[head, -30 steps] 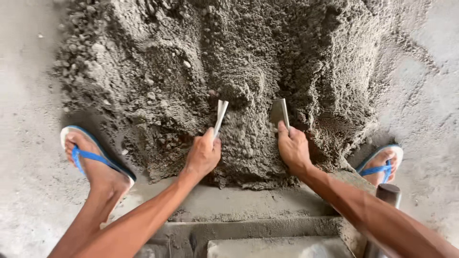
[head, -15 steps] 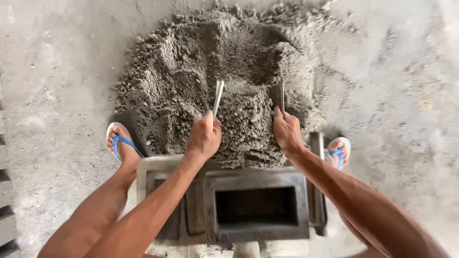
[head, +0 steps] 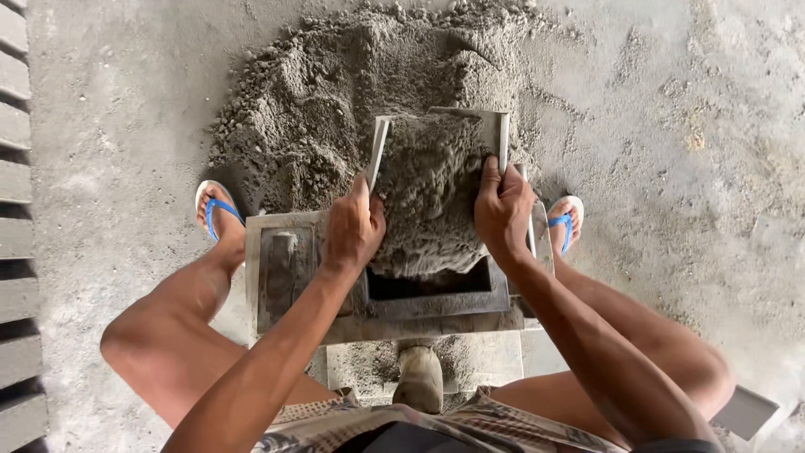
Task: The person scoops wet concrete into a rectangular metal mold using a trowel, levels the surface, and removes excess material. They then lift the mold, invert it to release a formed concrete brick onto a stack, and repeat the process.
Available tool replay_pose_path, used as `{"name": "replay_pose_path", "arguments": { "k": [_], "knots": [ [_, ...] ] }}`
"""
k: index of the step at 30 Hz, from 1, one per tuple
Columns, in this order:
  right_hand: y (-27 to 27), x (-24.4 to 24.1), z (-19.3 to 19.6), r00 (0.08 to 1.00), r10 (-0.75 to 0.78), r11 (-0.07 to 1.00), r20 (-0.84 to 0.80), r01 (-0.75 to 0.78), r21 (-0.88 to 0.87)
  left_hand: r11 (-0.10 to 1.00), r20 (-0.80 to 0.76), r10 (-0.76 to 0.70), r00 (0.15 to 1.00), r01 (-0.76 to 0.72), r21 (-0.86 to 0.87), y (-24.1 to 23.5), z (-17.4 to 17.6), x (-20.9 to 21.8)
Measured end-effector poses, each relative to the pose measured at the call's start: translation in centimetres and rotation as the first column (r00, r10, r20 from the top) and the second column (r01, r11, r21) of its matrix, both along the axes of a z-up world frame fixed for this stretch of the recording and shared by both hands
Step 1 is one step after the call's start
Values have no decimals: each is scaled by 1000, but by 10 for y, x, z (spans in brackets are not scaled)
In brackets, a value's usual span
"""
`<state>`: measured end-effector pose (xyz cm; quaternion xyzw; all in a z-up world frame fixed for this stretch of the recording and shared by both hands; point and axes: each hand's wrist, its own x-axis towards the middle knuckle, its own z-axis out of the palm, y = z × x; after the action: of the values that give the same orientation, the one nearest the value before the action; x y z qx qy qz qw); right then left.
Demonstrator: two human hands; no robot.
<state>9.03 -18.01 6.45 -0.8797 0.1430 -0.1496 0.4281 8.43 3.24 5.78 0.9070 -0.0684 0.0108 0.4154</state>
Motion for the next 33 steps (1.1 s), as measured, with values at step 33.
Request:
{"name": "replay_pose_path", "arguments": {
  "k": [33],
  "knots": [
    [-69, -9, 43, 652, 649, 616, -392, -753, -233, 874, -555, -234, 798, 423, 239, 21, 39, 64]
  ]
}}
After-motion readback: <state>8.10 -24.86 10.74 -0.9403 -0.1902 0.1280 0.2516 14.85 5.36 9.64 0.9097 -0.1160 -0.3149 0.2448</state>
